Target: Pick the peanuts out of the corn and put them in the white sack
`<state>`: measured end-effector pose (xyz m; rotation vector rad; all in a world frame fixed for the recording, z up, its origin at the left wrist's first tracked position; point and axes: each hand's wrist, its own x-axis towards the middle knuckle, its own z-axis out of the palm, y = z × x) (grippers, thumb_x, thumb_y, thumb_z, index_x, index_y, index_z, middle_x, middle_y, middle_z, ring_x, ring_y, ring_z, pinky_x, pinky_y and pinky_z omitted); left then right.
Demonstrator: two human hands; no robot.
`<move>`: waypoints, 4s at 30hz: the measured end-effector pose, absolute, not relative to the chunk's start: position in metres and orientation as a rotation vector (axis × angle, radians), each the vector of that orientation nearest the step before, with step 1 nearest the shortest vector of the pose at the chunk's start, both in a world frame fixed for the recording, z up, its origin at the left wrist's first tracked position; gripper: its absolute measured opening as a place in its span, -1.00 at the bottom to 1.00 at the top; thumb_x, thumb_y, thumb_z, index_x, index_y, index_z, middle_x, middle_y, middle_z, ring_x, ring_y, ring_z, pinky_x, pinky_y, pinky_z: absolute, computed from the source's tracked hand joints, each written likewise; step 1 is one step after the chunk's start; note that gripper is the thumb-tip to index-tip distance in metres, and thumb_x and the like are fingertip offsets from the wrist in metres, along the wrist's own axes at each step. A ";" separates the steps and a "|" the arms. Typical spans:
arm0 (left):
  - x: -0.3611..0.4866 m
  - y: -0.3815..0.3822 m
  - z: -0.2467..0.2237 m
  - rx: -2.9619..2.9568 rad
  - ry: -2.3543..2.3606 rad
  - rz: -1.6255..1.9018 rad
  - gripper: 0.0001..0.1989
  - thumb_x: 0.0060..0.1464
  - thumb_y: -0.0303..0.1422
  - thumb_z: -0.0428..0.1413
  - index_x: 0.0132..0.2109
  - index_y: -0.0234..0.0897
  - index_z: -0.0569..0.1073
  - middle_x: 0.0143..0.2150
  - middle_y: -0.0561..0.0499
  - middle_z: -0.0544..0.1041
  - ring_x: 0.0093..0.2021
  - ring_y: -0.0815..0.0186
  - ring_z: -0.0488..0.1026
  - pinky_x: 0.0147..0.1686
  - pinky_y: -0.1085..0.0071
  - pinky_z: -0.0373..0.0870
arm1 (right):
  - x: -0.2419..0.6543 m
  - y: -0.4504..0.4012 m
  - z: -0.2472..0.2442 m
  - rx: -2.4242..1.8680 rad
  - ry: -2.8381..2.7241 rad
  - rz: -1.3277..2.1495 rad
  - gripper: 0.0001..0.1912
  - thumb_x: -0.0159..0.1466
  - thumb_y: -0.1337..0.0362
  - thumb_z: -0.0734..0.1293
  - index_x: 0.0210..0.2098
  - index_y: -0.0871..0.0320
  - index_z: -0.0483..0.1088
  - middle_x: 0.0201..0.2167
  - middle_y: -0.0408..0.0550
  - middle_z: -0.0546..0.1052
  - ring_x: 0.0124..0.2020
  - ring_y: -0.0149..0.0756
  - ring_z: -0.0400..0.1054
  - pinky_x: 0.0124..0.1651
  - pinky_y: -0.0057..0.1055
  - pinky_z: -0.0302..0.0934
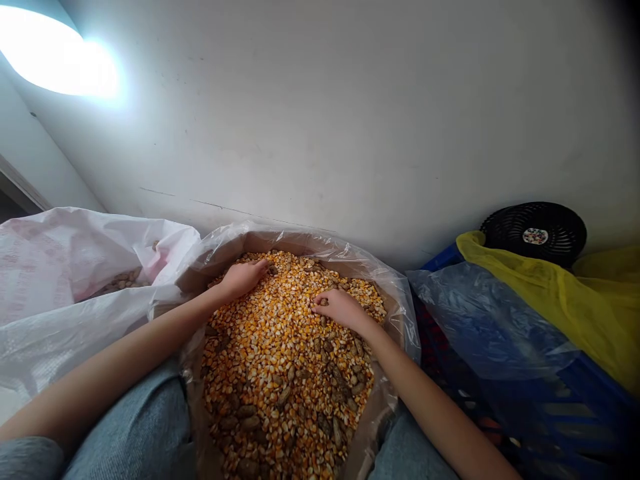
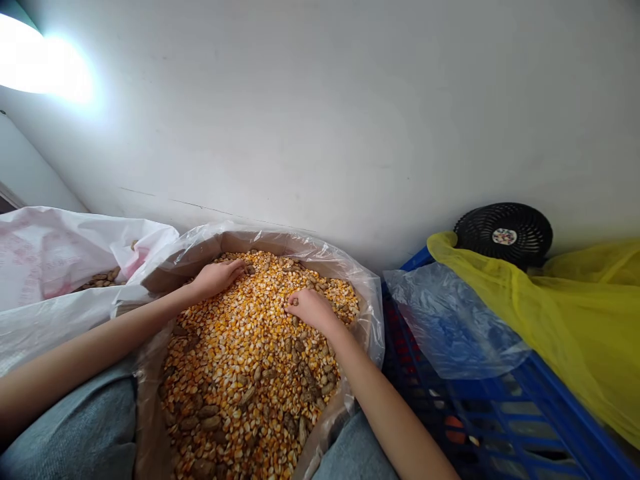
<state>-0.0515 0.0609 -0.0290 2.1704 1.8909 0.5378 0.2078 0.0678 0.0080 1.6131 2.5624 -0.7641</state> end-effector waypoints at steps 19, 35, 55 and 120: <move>-0.075 0.051 0.005 0.371 0.518 1.202 -0.92 0.02 -0.44 -0.05 -0.43 -0.31 0.22 -0.65 0.19 0.12 -0.77 0.57 -0.01 -0.84 0.62 -0.09 | 0.197 0.064 0.007 1.719 2.581 -0.632 -0.70 0.08 0.05 0.20 -0.36 0.10 0.42 -0.70 -0.14 0.36 -0.61 -0.37 0.22 -0.51 -0.47 0.00; -0.075 0.048 0.012 0.369 0.498 1.184 -0.88 0.04 -0.42 -0.11 -0.27 -0.31 0.28 -0.62 0.17 0.11 -0.76 0.60 -0.01 -0.85 0.68 -0.11 | 0.217 0.074 0.028 1.434 1.526 -3.216 -0.85 0.05 0.25 0.28 -0.48 0.17 0.20 -0.63 -0.27 0.15 -0.73 -0.63 -0.14 -0.78 -0.67 -0.28; -0.061 0.068 -0.025 2.203 2.060 0.338 -0.69 0.07 -0.21 -0.17 -0.19 -0.21 0.38 -0.19 -0.12 0.45 -0.30 0.19 0.40 -0.40 0.43 0.20 | 0.216 0.062 0.023 1.685 2.567 -0.875 -0.71 0.06 0.09 0.21 -0.32 0.08 0.44 -0.42 -0.08 0.47 -0.51 -0.37 0.26 -0.45 -0.45 0.07; -0.068 0.053 0.010 0.568 0.633 1.304 -0.92 -0.10 -0.40 0.04 -0.40 -0.30 0.26 -0.57 0.16 0.18 -0.71 0.59 0.03 -0.81 0.64 -0.10 | 0.241 0.076 0.031 1.424 1.283 -3.453 -0.87 0.04 0.27 0.25 -0.40 0.17 0.24 -0.65 -0.27 0.20 -0.74 -0.63 -0.03 -0.81 -0.73 -0.21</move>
